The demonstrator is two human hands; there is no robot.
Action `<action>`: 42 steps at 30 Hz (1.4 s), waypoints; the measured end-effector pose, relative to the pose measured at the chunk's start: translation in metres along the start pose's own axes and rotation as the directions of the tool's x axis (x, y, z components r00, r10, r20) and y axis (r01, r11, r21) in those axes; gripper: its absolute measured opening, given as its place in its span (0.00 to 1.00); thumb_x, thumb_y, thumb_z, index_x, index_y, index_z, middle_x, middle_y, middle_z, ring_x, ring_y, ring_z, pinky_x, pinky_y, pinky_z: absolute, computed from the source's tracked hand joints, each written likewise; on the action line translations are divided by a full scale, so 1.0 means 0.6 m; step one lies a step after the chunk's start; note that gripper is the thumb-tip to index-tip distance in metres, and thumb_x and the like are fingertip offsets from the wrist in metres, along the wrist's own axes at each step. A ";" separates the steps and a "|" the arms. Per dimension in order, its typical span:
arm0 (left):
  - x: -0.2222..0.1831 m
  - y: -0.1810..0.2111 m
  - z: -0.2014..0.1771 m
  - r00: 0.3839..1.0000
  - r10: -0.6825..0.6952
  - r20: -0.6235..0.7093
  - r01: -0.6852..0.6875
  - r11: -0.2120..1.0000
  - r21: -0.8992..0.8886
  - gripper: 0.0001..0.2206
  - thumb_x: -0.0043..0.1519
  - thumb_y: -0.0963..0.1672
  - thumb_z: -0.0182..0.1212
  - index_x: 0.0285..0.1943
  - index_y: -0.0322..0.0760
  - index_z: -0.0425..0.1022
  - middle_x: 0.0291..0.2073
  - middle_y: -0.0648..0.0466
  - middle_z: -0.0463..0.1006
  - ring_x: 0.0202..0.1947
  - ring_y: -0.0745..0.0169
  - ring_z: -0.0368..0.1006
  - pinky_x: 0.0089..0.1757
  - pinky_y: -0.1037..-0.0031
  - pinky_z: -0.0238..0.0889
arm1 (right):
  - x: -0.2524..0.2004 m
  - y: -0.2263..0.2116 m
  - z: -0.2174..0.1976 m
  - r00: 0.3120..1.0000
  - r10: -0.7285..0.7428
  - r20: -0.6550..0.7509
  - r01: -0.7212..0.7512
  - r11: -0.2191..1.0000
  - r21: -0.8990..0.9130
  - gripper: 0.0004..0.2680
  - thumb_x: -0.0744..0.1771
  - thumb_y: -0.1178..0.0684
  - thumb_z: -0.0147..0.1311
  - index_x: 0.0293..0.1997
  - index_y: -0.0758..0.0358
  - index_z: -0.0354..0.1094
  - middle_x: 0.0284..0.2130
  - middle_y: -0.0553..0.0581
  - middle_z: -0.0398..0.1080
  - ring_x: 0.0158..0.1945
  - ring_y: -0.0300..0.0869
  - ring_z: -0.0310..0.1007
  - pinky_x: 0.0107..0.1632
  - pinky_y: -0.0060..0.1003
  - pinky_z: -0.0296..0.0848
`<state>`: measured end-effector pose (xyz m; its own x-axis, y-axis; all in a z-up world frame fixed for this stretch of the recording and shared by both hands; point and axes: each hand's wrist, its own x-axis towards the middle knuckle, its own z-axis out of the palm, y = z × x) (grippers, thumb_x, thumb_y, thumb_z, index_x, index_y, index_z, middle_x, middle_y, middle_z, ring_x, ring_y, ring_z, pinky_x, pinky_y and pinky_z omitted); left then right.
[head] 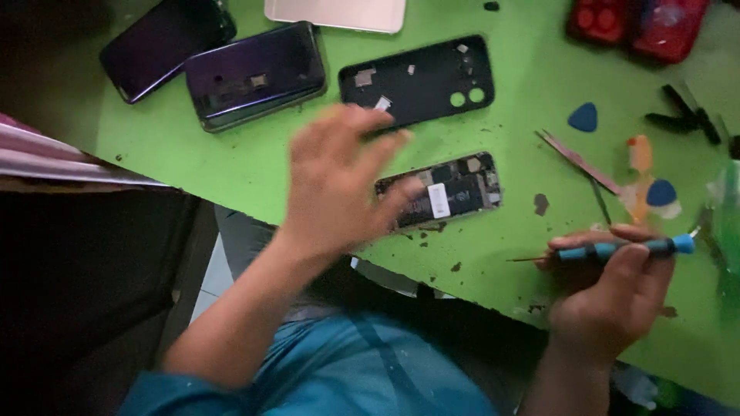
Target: The person uses a screwdriver to remove screws from the internal frame of a disassembled smartphone. They then use tweezers to lift and remove small components and connectors from the device's motherboard area.
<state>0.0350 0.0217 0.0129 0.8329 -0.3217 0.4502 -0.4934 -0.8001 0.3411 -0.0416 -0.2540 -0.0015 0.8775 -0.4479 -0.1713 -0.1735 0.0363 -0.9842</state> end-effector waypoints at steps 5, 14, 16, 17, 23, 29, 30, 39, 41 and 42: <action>0.007 -0.064 -0.024 0.998 0.013 -0.058 0.001 0.973 0.232 0.17 0.68 0.56 0.60 0.51 0.44 0.84 0.61 0.48 0.68 0.66 0.44 0.53 0.54 0.52 0.50 | -0.009 -0.006 0.009 0.999 -0.044 0.022 0.047 0.987 -0.153 0.13 0.75 0.38 0.40 0.61 0.52 0.56 0.37 0.52 0.67 0.39 0.42 0.74 0.40 0.35 0.80; 0.002 -0.070 -0.013 1.000 -0.007 -0.019 0.012 0.973 0.232 0.19 0.67 0.56 0.64 0.52 0.42 0.86 0.66 0.46 0.65 0.70 0.40 0.50 0.59 0.49 0.47 | -0.001 0.018 0.000 0.994 -0.105 0.030 0.108 0.990 -0.094 0.12 0.76 0.40 0.41 0.61 0.55 0.56 0.33 0.54 0.68 0.39 0.45 0.74 0.39 0.36 0.78; 0.001 -0.071 -0.014 1.000 -0.001 -0.014 0.004 0.973 0.232 0.19 0.67 0.56 0.66 0.54 0.43 0.85 0.66 0.46 0.65 0.69 0.39 0.51 0.58 0.48 0.49 | -0.003 0.019 -0.001 0.993 -0.113 0.033 0.117 0.986 -0.120 0.11 0.77 0.42 0.39 0.62 0.55 0.56 0.35 0.55 0.68 0.40 0.45 0.74 0.40 0.37 0.79; 0.000 -0.071 -0.014 1.000 0.004 -0.009 -0.001 0.973 0.233 0.20 0.66 0.56 0.68 0.55 0.43 0.84 0.66 0.46 0.64 0.69 0.39 0.51 0.57 0.48 0.51 | -0.004 0.019 -0.002 0.992 -0.121 0.036 0.125 0.981 -0.146 0.10 0.78 0.44 0.37 0.63 0.56 0.55 0.36 0.56 0.68 0.41 0.46 0.74 0.41 0.37 0.80; 0.006 -0.072 -0.010 0.999 0.034 0.013 -0.036 0.973 0.228 0.24 0.70 0.59 0.51 0.61 0.47 0.82 0.67 0.43 0.63 0.69 0.37 0.51 0.57 0.49 0.51 | 0.001 0.024 -0.005 0.992 -0.127 0.028 0.130 0.974 -0.187 0.13 0.76 0.39 0.40 0.63 0.54 0.55 0.35 0.55 0.68 0.39 0.45 0.74 0.42 0.37 0.80; 0.009 -0.069 -0.014 0.995 0.013 0.101 -0.036 0.973 0.226 0.25 0.70 0.61 0.51 0.62 0.48 0.82 0.70 0.42 0.59 0.71 0.36 0.48 0.60 0.48 0.46 | 0.002 0.027 -0.002 0.980 -0.192 0.057 0.199 0.961 -0.194 0.11 0.78 0.44 0.36 0.63 0.57 0.56 0.37 0.57 0.69 0.41 0.45 0.74 0.47 0.37 0.79; 0.010 -0.071 -0.012 0.995 0.014 0.100 -0.036 0.973 0.227 0.25 0.70 0.61 0.51 0.62 0.48 0.82 0.70 0.42 0.59 0.71 0.36 0.48 0.60 0.48 0.46 | 0.001 0.024 0.000 0.980 -0.192 0.057 0.200 0.961 -0.193 0.11 0.78 0.44 0.36 0.63 0.57 0.56 0.37 0.57 0.69 0.41 0.45 0.74 0.47 0.37 0.79; 0.006 -0.074 -0.011 0.987 -0.012 0.159 -0.019 0.981 0.193 0.20 0.69 0.57 0.60 0.66 0.53 0.78 0.72 0.44 0.55 0.72 0.37 0.46 0.62 0.47 0.47 | -0.005 0.010 0.010 0.993 -0.115 -0.005 0.111 0.970 -0.216 0.12 0.77 0.42 0.37 0.63 0.55 0.55 0.37 0.54 0.67 0.40 0.44 0.73 0.40 0.36 0.78; 0.004 -0.075 -0.010 0.990 -0.021 0.136 -0.003 0.985 0.174 0.21 0.70 0.56 0.62 0.67 0.47 0.78 0.72 0.45 0.55 0.72 0.37 0.46 0.61 0.45 0.49 | -0.002 0.016 0.003 0.990 -0.143 0.016 0.143 0.966 -0.214 0.12 0.77 0.41 0.38 0.63 0.55 0.55 0.37 0.55 0.68 0.39 0.45 0.73 0.40 0.35 0.78; 0.004 -0.076 -0.010 0.990 -0.022 0.136 -0.002 0.985 0.175 0.21 0.70 0.56 0.62 0.67 0.47 0.78 0.72 0.45 0.55 0.72 0.37 0.46 0.61 0.45 0.49 | -0.003 0.015 0.004 0.990 -0.142 0.017 0.143 0.966 -0.214 0.12 0.77 0.41 0.38 0.63 0.55 0.55 0.37 0.55 0.68 0.39 0.45 0.73 0.40 0.35 0.78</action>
<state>0.0580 0.0606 0.0029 0.8699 -0.3701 0.3260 -0.4440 -0.8755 0.1908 -0.0436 -0.2508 -0.0100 0.9007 -0.4333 -0.0303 -0.1382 -0.2197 -0.9657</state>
